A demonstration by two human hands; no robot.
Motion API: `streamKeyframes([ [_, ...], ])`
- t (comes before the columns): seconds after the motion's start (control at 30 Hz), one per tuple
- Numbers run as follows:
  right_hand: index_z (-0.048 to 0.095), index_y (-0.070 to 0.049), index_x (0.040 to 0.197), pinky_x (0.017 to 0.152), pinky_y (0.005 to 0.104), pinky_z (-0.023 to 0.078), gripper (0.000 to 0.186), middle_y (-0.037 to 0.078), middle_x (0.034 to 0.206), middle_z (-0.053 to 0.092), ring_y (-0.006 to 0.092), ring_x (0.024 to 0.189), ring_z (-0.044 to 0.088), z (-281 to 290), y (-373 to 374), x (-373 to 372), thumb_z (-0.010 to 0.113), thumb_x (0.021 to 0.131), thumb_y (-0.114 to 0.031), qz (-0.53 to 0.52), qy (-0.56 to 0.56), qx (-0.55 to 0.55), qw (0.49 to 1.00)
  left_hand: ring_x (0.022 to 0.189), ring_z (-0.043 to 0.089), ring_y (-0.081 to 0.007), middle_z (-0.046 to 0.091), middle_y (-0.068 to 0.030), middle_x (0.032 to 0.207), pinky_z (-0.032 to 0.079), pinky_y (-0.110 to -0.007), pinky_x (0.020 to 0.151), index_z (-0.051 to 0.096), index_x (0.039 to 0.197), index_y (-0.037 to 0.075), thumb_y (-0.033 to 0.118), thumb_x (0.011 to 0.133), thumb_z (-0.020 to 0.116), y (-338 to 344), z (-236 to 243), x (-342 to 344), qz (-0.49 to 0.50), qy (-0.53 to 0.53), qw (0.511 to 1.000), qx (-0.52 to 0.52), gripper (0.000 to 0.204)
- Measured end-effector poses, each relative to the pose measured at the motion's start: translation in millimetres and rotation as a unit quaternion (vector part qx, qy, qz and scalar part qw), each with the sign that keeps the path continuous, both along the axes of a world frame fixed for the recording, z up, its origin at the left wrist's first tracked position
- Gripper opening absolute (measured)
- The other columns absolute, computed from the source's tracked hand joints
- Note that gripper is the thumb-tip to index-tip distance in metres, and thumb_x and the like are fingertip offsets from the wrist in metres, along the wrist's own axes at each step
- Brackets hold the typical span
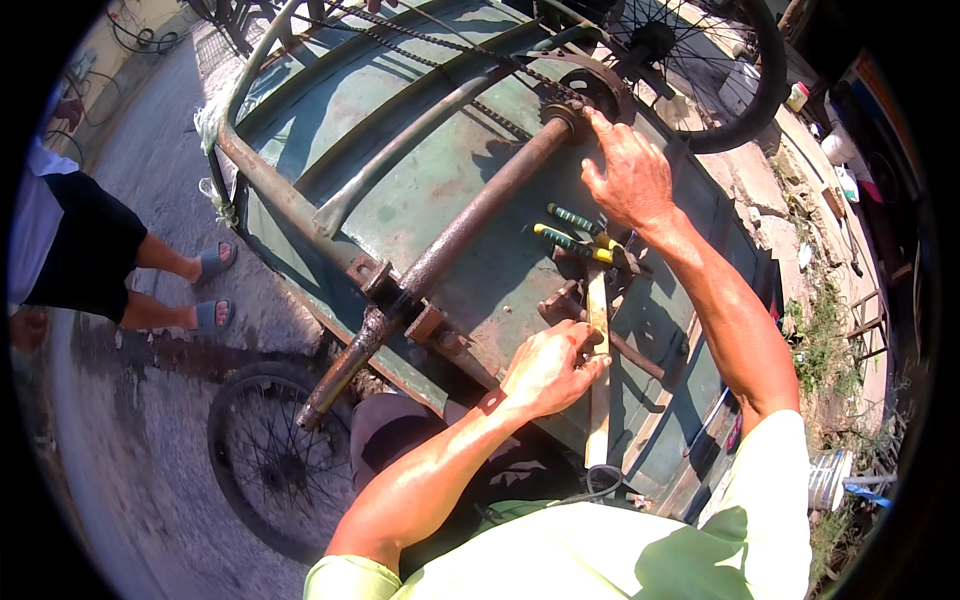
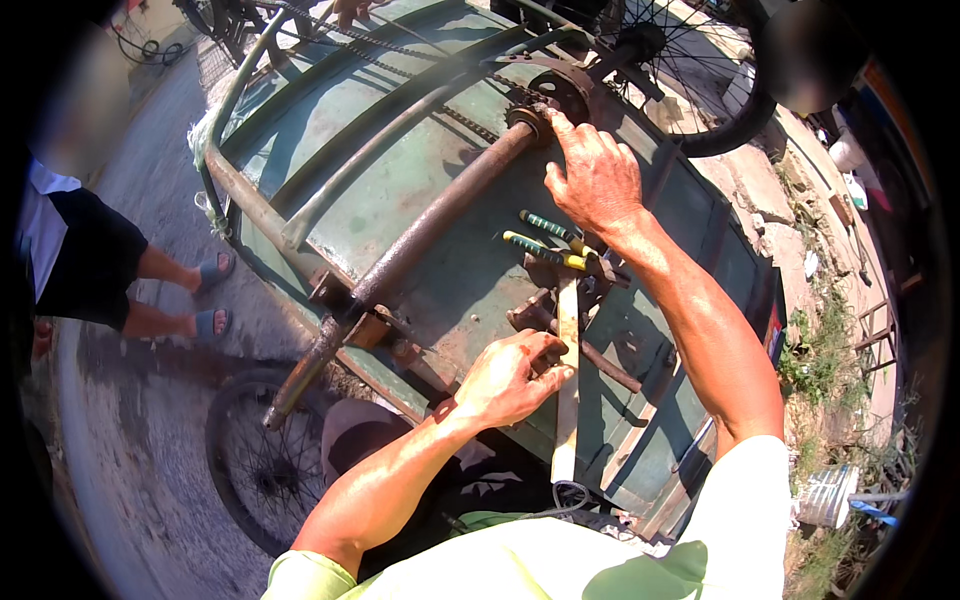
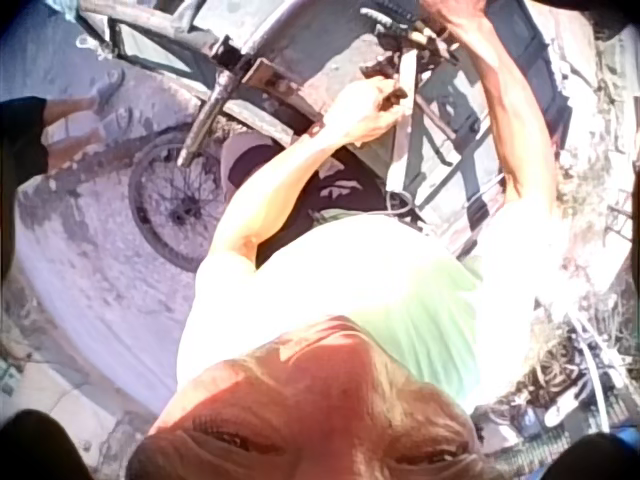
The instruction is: The person works on a bicycle chain and sprocket assembly mounted on a green metal frame. They use pliers and a hammer to adjust the chain tension and manipulate the sprocket components. The person repeatedly checks the chain alignment and uses a hammer to tap parts into place.
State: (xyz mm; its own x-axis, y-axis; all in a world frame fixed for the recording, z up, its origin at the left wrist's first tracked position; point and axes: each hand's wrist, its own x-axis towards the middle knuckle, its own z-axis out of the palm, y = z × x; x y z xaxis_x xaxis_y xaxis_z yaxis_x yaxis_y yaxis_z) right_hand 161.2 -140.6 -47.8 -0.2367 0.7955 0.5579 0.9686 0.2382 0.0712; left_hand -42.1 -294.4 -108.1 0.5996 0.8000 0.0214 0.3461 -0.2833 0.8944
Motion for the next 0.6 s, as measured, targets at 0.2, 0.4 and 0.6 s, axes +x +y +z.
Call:
streamKeyframes([
  [0.2,0.060,-0.004,0.132,0.081,0.0426,0.051,0.058,0.012,0.105,0.064,0.0273,0.097,0.064,-19.5,-12.0,15.0,0.072,0.078,-0.020,-0.017,-0.118,-0.021,0.993,0.097,0.070,-0.0361,0.070,-0.0190,0.108,0.056,-0.043,0.086,0.068,0.117,-0.002,0.027,0.091,0.073,0.7,3.3,0.7,-0.001,0.001,1.000,0.001,0.039],
  [0.4,0.070,-0.004,0.112,0.086,0.0479,0.053,0.039,0.016,0.101,0.068,0.0341,0.100,0.067,-44.0,-26.2,29.2,0.068,0.079,-0.024,-0.016,0.034,-0.075,0.996,0.092,0.070,-0.0338,0.069,-0.0186,0.105,0.056,-0.042,0.082,0.068,0.117,-0.001,0.028,0.091,0.073,1.3,3.1,-1.1,-0.007,-0.007,1.000,0.000,0.039],
  [0.6,0.070,-0.006,0.120,0.091,0.0438,0.053,0.044,0.015,0.110,0.070,0.0326,0.104,0.068,-47.8,-57.4,124.0,0.065,0.088,-0.036,-0.227,0.183,-0.161,0.943,0.089,0.071,-0.0285,0.069,-0.0177,0.103,0.057,-0.038,0.081,0.066,0.120,-0.002,0.029,0.092,0.073,2.0,-2.1,-7.1,0.012,-0.023,1.000,0.005,0.042],
])
